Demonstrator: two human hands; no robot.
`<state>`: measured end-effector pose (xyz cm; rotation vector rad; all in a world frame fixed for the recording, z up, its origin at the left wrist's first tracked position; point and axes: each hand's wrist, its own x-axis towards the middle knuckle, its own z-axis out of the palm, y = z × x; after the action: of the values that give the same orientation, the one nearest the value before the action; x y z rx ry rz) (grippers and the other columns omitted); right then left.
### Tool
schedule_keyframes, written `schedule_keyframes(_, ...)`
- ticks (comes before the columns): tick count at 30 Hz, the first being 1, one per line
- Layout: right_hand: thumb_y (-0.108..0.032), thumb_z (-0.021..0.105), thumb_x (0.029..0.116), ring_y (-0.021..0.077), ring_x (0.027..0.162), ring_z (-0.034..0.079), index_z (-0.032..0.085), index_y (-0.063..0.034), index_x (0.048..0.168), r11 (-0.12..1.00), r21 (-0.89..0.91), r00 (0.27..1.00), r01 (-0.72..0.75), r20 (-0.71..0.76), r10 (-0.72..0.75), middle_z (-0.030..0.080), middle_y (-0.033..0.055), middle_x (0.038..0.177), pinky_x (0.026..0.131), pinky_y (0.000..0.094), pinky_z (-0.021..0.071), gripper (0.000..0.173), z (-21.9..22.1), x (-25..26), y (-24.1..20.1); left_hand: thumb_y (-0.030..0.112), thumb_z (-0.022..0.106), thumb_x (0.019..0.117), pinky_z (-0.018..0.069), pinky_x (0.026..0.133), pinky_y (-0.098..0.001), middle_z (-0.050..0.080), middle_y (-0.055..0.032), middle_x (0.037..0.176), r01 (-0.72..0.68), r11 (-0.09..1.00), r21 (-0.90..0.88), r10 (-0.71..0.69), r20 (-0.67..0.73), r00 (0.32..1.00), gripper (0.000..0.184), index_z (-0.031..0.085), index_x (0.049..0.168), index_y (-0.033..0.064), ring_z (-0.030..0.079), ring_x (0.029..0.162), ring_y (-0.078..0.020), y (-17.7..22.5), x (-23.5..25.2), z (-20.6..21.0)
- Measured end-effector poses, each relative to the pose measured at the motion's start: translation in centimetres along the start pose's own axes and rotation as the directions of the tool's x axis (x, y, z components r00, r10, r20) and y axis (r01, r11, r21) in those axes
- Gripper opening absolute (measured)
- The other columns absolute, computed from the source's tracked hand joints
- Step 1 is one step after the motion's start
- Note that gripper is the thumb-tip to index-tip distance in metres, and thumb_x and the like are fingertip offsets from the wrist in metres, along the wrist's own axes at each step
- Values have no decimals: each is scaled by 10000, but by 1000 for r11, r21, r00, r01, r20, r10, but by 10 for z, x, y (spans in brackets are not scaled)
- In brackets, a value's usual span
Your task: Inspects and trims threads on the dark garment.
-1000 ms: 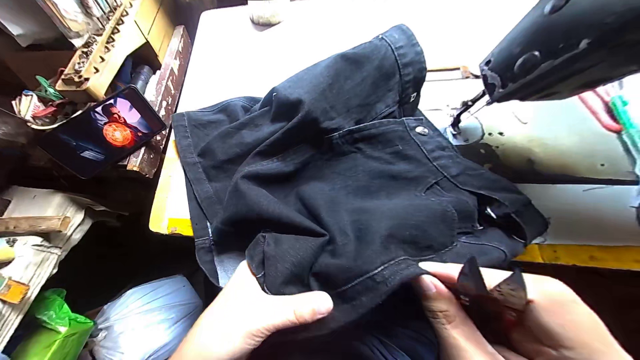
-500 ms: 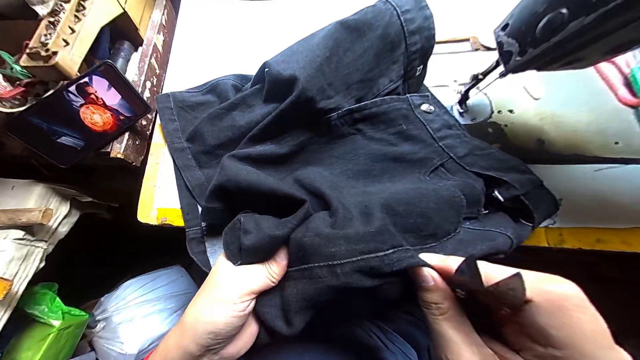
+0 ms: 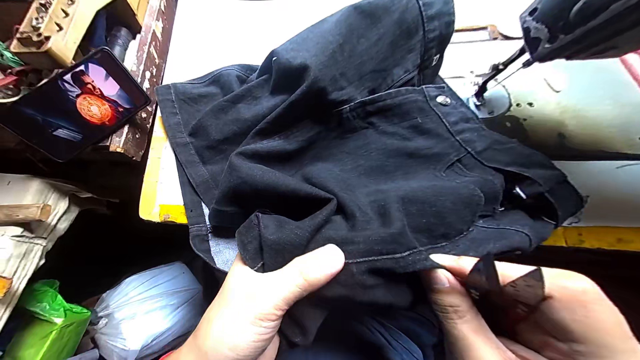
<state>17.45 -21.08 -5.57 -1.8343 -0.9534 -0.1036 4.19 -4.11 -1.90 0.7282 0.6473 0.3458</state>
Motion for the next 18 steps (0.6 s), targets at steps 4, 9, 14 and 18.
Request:
schedule_keyframes(4, -121, 652, 993, -72, 845, 645, 637, -80, 1015, 995, 44, 990, -94, 111, 89, 713, -59, 897, 749, 102, 533, 49, -1, 1, 0, 38, 711, 931, 616, 867, -368, 741, -152, 984, -53, 998, -23, 54, 18, 998, 180, 692, 1109, 24, 742, 917, -193, -2, -5, 8)
schedule_keyframes(9, -144, 657, 980, -64, 795, 624, 665, -80, 1002, 983, 12, 954, -181, 244, 173, 697, -53, 884, 710, 111, 525, 68, -7, 9, -3, 42, 710, 934, 615, 870, -368, 739, -152, 981, -36, 999, -3, 36, 0, 999, 182, 689, 1114, 23, 741, 921, -192, -3, -6, 14)
schedule_keyframes(14, -228, 622, 1029, -69, 824, 607, 652, -98, 1113, 979, 36, 954, -203, 235, 189, 679, -79, 948, 720, 120, 512, 158, -21, 18, -13, 43, 706, 935, 616, 870, -364, 740, -152, 991, -56, 998, -12, 56, -9, 998, 186, 690, 1119, 21, 741, 923, -190, -1, -7, 12)
schedule_keyframes(18, -180, 562, 1059, -60, 774, 615, 639, -61, 1097, 964, 178, 957, -196, 248, 149, 700, -39, 933, 665, 130, 512, 146, -26, 18, -33, 46, 708, 936, 620, 859, -373, 738, -164, 982, -47, 999, -3, 46, -35, 998, 191, 679, 1122, 13, 744, 912, -201, 0, -8, 12)
